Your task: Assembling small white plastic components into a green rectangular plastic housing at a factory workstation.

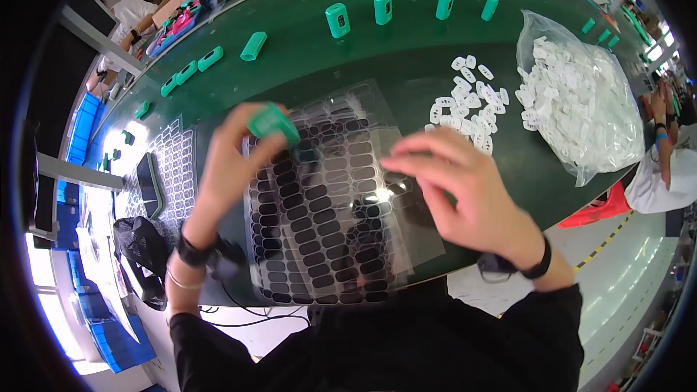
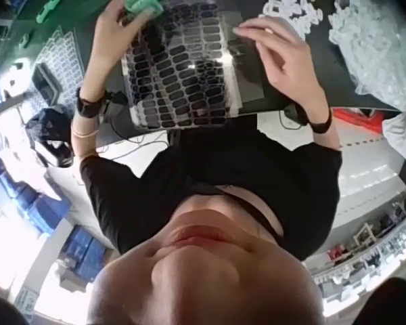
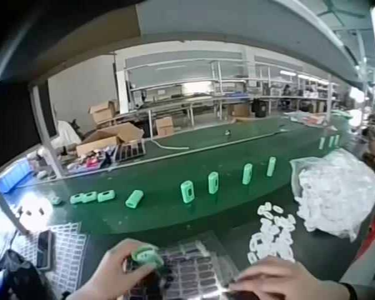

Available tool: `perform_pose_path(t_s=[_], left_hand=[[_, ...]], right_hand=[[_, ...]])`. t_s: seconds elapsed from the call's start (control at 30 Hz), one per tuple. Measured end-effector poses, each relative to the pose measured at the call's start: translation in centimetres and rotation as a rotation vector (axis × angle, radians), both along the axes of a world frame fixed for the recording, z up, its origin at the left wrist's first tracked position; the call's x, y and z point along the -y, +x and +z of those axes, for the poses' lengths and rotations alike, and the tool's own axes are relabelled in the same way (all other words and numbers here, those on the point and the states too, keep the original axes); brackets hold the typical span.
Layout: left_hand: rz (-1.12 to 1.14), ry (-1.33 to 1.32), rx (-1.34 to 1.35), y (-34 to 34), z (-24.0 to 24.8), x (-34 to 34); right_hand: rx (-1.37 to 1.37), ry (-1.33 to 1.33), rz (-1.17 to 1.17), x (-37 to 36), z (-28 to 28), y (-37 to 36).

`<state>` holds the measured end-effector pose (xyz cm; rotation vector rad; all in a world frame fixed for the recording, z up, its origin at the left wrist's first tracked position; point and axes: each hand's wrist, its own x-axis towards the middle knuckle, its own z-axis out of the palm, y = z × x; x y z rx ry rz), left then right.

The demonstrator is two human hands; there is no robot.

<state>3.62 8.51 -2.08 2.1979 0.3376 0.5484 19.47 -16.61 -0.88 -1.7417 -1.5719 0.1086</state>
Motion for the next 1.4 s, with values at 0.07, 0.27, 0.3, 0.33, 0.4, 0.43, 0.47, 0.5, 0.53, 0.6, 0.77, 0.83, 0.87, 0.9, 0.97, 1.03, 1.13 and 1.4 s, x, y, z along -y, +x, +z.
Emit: perform_pose_path(t_s=[0.07,0.27,0.3,0.33,0.4,0.43,0.47,0.5,0.53,0.6,0.77,0.83,0.87,0.9,0.97,1.03,1.13,1.4], left_hand=[[0.074,-0.16,0.03,2.8,0.0,-5.2],[0.434,-0.309,0.077,13.3,-2.5,-21.0],[0.426,-0.313,0.077,14.9,-3.4,-23.1],[0.561,-0.1,-0.063,15.9,-4.2,-25.0],[0.68,0.107,-0.216,17.2,-5.7,-26.5],[0.694,0.146,-0.268,17.2,-6.2,-27.0],[0.714,0.186,-0.32,16.6,-6.6,-27.5],[0.704,0.257,-0.35,16.2,-7.1,-27.9],[0.699,0.248,-0.352,16.2,-7.3,-26.9],[0.792,0.361,-0.251,14.8,-7.2,-24.8],[0.452,0.476,-0.361,7.9,-5.9,-22.1],[0.458,0.436,-0.188,5.3,-5.6,-21.7],[0.46,0.437,-0.188,4.8,-5.4,-20.8],[0.398,0.207,-0.094,4.3,-4.5,-19.8],[0.313,-0.134,0.043,2.8,-2.2,-15.2],[0.248,-0.281,0.11,1.1,-0.4,-8.9],[0.118,-0.5,0.246,-0.9,-1.3,-3.5],[0.518,-0.551,0.591,-1.6,-5.4,-3.5]], right_hand=[[-0.08,-0.028,-0.008,1.3,-2.1,-2.0],[0.041,-0.105,0.059,0.8,-4.6,-8.3],[0.043,-0.109,0.052,1.0,-4.8,-8.4],[0.029,-0.07,0.042,1.3,-5.1,-8.5],[0.006,-0.045,0.025,2.4,-5.2,-8.2],[-0.028,-0.034,-0.014,3.2,-5.2,-7.6],[-0.062,-0.021,-0.047,3.6,-5.2,-7.3],[-0.105,0.014,-0.12,3.3,-4.4,-6.9],[-0.103,0.005,-0.123,3.2,-4.0,-6.2],[-0.07,0.037,-0.204,2.9,-3.4,-4.8],[-0.099,0.0,-0.039,-0.9,-1.0,-2.8],[-0.049,0.013,0.091,-5.0,-1.1,-2.8],[-0.007,0.029,0.125,-7.1,-1.6,-2.8],[0.038,-0.01,0.152,-8.9,-2.0,-2.8],[0.127,-0.119,0.171,-12.7,-3.8,-3.0],[0.216,-0.159,0.147,-14.9,-5.2,-3.4],[0.244,-0.234,0.149,-16.1,-5.2,-4.1],[0.188,-0.337,0.131,-18.6,-4.2,-4.8]])
